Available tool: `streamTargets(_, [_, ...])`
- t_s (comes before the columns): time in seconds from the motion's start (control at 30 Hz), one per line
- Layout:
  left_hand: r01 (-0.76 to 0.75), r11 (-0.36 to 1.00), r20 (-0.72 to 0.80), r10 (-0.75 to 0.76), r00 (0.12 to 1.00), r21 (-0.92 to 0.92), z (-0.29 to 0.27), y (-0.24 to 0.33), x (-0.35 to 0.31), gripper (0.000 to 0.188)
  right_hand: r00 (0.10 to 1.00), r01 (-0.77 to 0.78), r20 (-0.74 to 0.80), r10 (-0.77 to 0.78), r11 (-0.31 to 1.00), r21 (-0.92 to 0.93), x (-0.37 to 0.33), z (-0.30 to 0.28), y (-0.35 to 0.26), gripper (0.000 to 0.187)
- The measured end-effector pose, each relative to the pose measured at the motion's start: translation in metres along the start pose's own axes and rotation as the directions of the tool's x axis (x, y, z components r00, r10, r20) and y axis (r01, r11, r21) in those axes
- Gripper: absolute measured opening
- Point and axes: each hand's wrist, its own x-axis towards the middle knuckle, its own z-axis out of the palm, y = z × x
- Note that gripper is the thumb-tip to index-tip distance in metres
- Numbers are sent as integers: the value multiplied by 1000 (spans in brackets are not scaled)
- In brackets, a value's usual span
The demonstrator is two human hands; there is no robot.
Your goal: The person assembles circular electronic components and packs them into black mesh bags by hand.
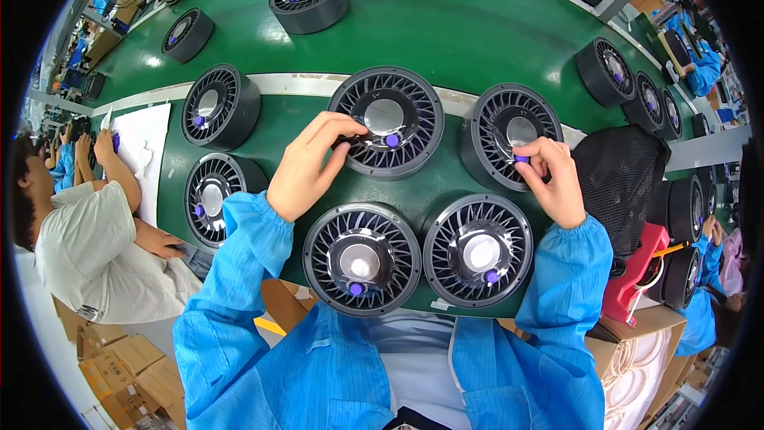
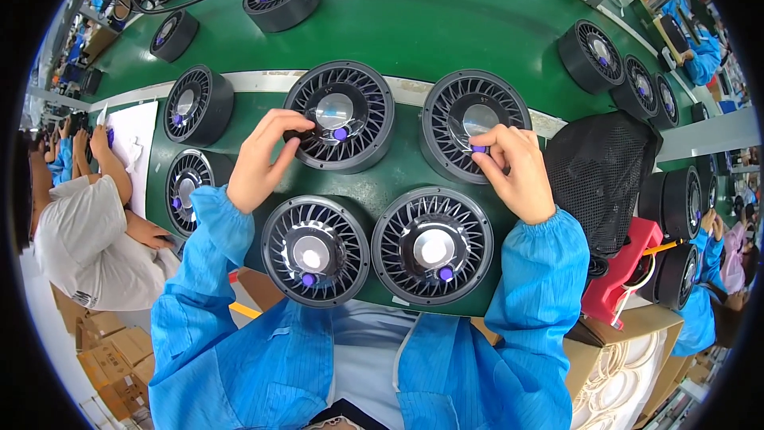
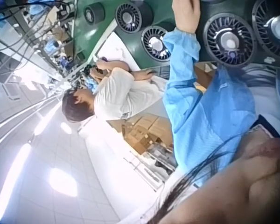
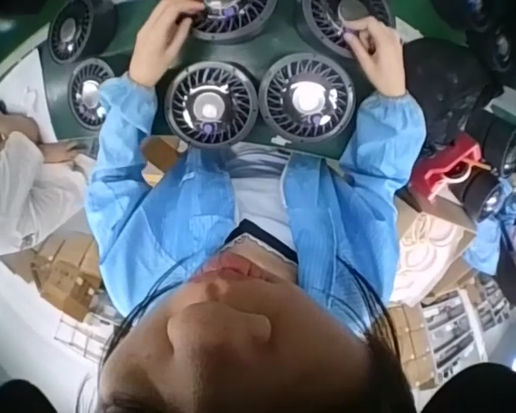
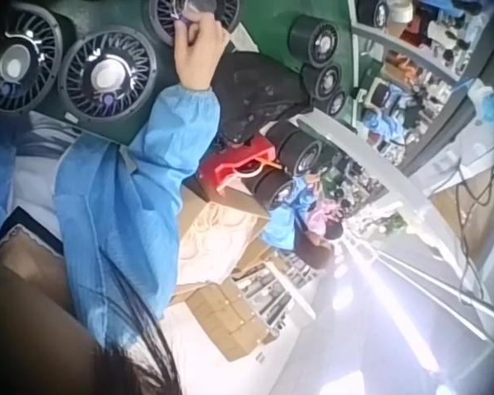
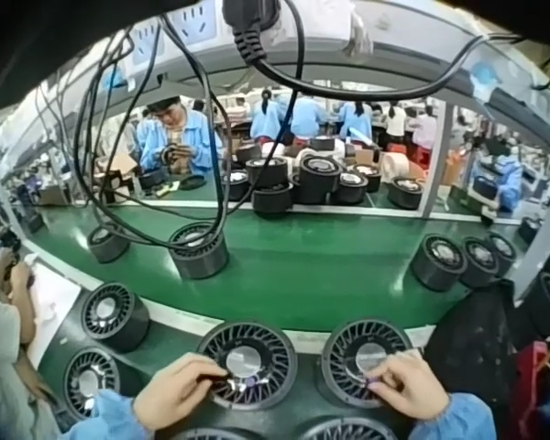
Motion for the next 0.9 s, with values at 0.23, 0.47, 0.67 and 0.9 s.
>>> streamTargets(0.23, [-94, 986, 13, 93, 996, 137, 4, 5, 9, 24, 993, -108, -50, 106, 993, -44, 4, 6, -4, 17])
streamTargets(0.47, [-158, 944, 86, 138, 987, 291, -1, 10, 23, 18, 993, -81, -93, 76, 995, -56, 2, 6, -3, 17])
streamTargets(0.67, [-116, 976, 18, 115, 993, 186, 4, 2, 20, 12, 991, -68, -116, 61, 996, -51, 1, 8, -3, 16])
streamTargets(0.9, [-141, 959, 34, 137, 990, 246, -1, 13, 19, 13, 992, -76, -108, 68, 995, -70, 0, 6, -3, 18])
